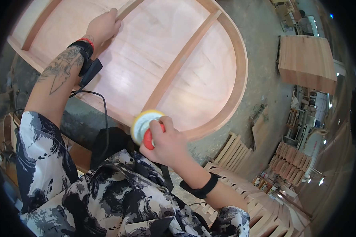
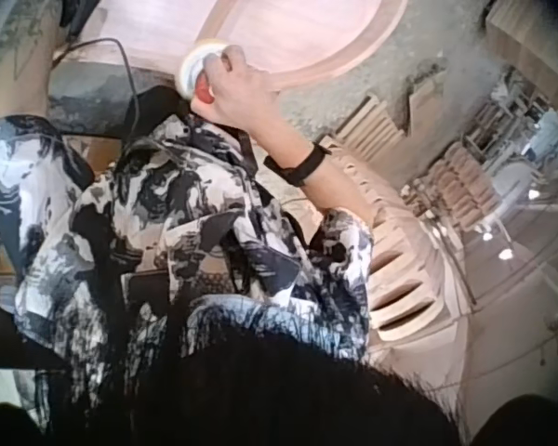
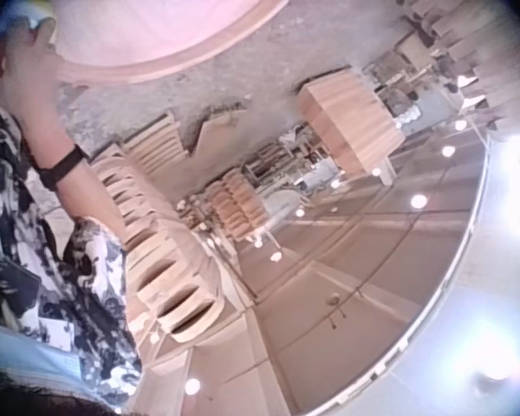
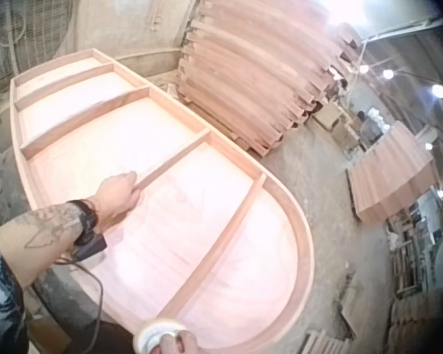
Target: The person uses a handheld orbital sander to smooth the surface of a large, curved wooden furniture component. They systematically move the tool across the flat panels and along the raised internal ribs of the piece, holding the wood steady with their left hand while operating the sander with their right.
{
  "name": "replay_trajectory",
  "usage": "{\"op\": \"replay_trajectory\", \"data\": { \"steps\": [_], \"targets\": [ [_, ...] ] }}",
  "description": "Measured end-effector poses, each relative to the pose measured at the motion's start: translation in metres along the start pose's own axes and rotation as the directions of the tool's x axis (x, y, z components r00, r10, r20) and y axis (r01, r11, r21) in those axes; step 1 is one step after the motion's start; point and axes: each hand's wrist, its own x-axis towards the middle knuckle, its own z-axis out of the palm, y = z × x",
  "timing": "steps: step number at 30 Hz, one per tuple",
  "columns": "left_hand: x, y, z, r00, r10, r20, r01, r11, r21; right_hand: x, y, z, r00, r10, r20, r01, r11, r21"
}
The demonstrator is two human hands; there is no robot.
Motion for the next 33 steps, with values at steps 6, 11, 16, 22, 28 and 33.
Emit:
{"op": "replay_trajectory", "data": {
  "steps": [6, 11, 16, 22, 28, 33],
  "targets": [
    [-0.005, 0.003, -0.005, 1.0, 0.006, -0.009, -0.006, 1.0, -0.014, -0.043, 0.041, -0.006, 0.993, 0.093, -0.068, -0.094, 0.996, -0.006],
    [-0.006, 0.006, -0.003, 0.998, 0.05, -0.025, -0.051, 0.998, -0.021, -0.064, 0.052, -0.009, 0.987, 0.118, -0.113, -0.123, 0.992, -0.033],
    [-0.003, 0.002, 0.001, 0.998, 0.047, -0.036, -0.049, 0.997, -0.059, -0.045, 0.029, -0.01, 0.994, 0.068, -0.09, -0.071, 0.997, -0.027],
    [-0.002, 0.0, 0.0, 0.996, 0.078, -0.046, -0.08, 0.996, -0.045, -0.014, 0.002, -0.003, 0.998, -0.017, -0.067, 0.018, 1.0, 0.006],
    [-0.002, 0.002, 0.0, 0.996, 0.064, -0.058, -0.065, 0.998, -0.016, -0.021, 0.006, 0.004, 0.997, -0.029, -0.066, 0.03, 1.0, 0.003],
    [-0.005, 0.005, 0.001, 0.995, 0.037, -0.092, -0.032, 0.998, 0.053, -0.059, 0.033, -0.008, 0.995, 0.06, -0.085, -0.065, 0.996, -0.053]
  ]
}}
